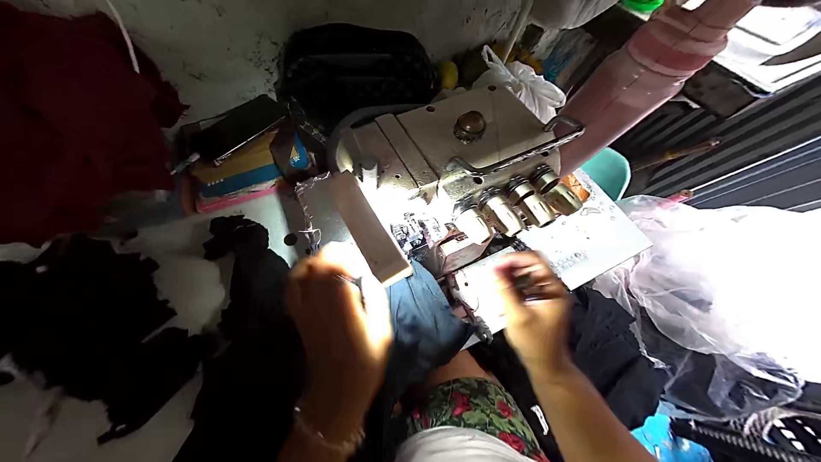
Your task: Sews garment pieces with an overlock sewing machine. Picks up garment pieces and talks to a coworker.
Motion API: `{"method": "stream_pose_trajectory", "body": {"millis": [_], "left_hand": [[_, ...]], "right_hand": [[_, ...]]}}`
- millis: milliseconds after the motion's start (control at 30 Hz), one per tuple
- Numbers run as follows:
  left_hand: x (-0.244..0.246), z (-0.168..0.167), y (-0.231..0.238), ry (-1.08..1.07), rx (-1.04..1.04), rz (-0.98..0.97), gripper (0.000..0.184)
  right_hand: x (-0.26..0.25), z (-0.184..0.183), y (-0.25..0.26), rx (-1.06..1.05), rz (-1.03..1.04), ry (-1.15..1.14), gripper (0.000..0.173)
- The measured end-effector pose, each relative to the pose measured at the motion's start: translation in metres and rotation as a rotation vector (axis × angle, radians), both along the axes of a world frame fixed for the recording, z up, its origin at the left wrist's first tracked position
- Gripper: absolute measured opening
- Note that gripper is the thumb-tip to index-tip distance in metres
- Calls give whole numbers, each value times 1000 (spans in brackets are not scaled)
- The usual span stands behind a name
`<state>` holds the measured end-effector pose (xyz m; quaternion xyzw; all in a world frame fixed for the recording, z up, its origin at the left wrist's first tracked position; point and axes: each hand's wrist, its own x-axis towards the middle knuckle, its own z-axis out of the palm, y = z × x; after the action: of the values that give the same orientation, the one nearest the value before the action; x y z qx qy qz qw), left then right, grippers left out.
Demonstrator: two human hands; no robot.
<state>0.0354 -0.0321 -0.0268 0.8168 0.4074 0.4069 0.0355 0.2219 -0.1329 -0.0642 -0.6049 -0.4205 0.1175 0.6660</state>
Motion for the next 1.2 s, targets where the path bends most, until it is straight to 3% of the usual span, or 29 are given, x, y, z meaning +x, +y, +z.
{"method": "stream_pose_trajectory", "body": {"millis": [67, 133, 333, 400, 467, 567, 700, 733, 900, 1033, 1067, 1133, 1200], "left_hand": [[6, -17, -29, 65, -8, -68, 35], [13, -41, -44, 179, 78, -25, 49], [9, -56, -38, 151, 177, -20, 32], [9, -55, -38, 145, 171, -22, 29], [9, -55, -38, 140, 165, -20, 28], [10, -54, -38, 141, 171, -26, 26], [8, -53, -38, 139, 167, -41, 27], [7, -53, -38, 130, 160, -49, 27], [4, -52, -37, 98, 124, -86, 31], [2, -51, -35, 97, 135, -93, 32], [1, -51, -34, 98, 134, -96, 31], [0, -52, -35, 91, 126, -101, 31], [0, -53, -35, 76, 122, -105, 31]], "right_hand": [[45, 2, -5, -29, -205, 19, 10], [90, 5, 8, -114, -303, 41, 25], [153, 10, 62, -454, -150, 93, 16], [156, 12, 71, -376, -84, 237, 7], [153, -3, 69, -259, -52, 390, 10], [150, -34, 62, -278, -138, 494, 13], [165, 3, 67, -443, 17, 224, 24], [167, 7, 72, -420, 36, 176, 15], [150, -40, 59, -305, -140, 372, 10], [161, -8, 65, -347, -19, 259, 26], [162, -2, 71, -308, -16, 223, 17], [153, -9, 70, -258, -98, 251, 7], [144, -35, 59, -284, -173, 351, 17]]}}
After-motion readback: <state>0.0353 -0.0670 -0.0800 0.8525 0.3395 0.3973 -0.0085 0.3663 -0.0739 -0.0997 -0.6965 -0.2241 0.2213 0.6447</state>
